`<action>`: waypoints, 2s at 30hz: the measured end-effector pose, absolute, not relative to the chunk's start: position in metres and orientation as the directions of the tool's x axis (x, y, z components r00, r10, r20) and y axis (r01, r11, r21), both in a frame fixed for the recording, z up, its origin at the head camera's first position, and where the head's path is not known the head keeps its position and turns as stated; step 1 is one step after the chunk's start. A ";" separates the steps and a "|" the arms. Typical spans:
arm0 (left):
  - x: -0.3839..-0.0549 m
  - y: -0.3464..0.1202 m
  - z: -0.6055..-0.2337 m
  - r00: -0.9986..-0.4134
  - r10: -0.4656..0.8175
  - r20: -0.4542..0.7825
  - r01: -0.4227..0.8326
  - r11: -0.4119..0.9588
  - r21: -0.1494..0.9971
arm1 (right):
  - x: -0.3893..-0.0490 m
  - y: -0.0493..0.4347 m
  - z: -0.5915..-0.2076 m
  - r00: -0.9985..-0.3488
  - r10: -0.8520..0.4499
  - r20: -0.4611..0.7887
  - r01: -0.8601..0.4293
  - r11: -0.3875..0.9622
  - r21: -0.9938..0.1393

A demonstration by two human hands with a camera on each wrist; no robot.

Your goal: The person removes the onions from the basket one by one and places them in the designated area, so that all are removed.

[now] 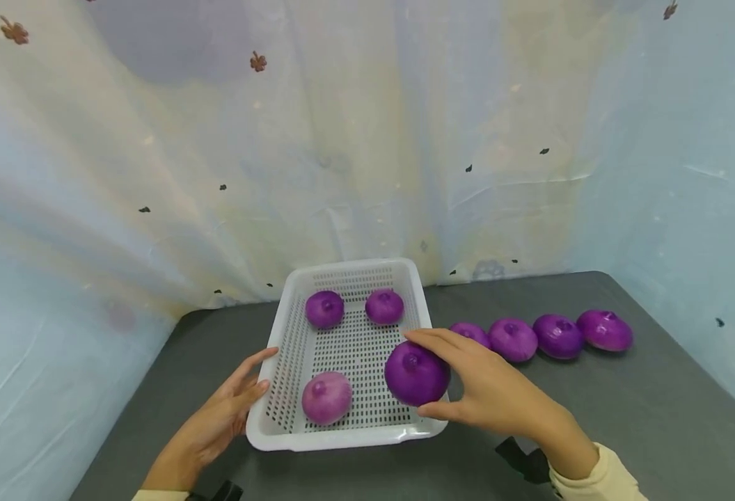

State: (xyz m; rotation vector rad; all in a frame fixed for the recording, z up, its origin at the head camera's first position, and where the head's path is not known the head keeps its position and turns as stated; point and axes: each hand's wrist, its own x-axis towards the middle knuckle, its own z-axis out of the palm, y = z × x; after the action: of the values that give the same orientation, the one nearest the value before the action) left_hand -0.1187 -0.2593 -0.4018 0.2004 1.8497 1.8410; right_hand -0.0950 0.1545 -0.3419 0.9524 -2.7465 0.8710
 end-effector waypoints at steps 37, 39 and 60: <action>-0.123 -0.263 -0.404 -0.853 0.452 -0.260 -0.271 0.043 0.962 | -0.093 0.191 -0.342 -0.844 -0.507 0.177 -0.520 0.687 -0.508; -0.123 -0.263 -0.405 -0.853 0.452 -0.261 -0.271 0.043 0.962 | -0.095 0.196 -0.341 -0.855 -0.493 0.159 -0.500 0.703 -0.505; -0.122 -0.261 -0.401 -0.854 0.450 -0.263 -0.279 0.031 0.960 | -0.125 0.226 -0.373 -0.825 -0.565 -0.011 -0.489 0.724 -0.486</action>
State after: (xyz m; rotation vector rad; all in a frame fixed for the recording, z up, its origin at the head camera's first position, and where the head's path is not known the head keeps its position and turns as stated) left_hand -0.1217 -0.2615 -0.4008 0.1722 1.8071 1.8745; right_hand -0.1255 0.2261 -0.3727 0.9432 -3.0633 0.7884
